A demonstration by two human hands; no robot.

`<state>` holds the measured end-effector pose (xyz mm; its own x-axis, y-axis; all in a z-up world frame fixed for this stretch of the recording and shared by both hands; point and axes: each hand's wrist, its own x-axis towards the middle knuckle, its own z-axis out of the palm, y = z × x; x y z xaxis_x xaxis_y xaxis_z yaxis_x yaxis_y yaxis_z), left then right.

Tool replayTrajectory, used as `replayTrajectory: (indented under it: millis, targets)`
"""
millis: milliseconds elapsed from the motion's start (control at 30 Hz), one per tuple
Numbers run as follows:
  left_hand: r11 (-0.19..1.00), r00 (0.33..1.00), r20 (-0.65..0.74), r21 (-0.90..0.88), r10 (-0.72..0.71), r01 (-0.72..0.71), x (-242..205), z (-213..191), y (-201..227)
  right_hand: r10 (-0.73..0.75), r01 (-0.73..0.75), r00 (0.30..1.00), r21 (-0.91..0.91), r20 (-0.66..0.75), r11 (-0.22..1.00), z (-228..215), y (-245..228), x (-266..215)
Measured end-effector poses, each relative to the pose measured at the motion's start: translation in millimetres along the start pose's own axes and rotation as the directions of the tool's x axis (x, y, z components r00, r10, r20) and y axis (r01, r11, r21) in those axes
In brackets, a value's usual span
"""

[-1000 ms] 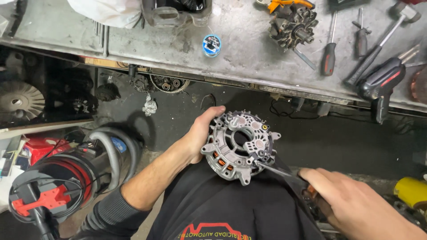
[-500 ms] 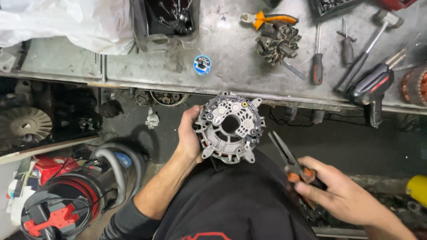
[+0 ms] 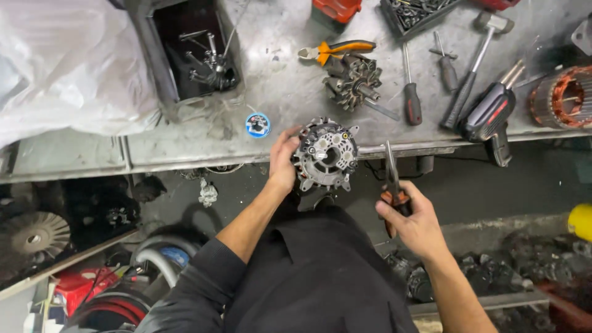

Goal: The person assembles an alternator by fitting a copper-wound stator into a metal housing. They then use pliers to manipulate and secure small components on the assembly's faceplate.

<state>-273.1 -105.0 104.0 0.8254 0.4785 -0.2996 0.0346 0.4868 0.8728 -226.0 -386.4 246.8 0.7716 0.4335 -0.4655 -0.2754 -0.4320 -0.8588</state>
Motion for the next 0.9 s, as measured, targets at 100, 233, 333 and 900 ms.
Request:
replayTrajectory:
  millis: [100, 233, 333, 900]
  targets:
    - [0.967, 0.999, 0.019, 0.249, 0.051, -0.054, 20.7, -1.1, 0.3, 0.086, -0.084, 0.996, 0.068, -0.034, 0.994, -0.7, 19.1, -1.5]
    - [0.993, 0.994, -0.025, 0.06, -0.105, 0.106, 31.1, 11.0, 23.8, 0.033, -0.03, 0.999, 0.108, -0.021, 0.994, -0.7, 36.7, -4.0]
    - [0.973, 0.985, -0.073, 0.16, -0.157, 0.167, 39.2, 23.3, 57.8, 0.021, -0.026, 0.999, 0.128, 0.042, 0.991, -4.2, 44.6, 7.2]
    - [0.191, 0.887, 0.431, 0.868, 0.167, -0.458, -18.3, 64.7, 109.3, 0.071, -0.096, 0.857, 0.023, 0.51, 0.995, -7.8, 53.8, 34.2]
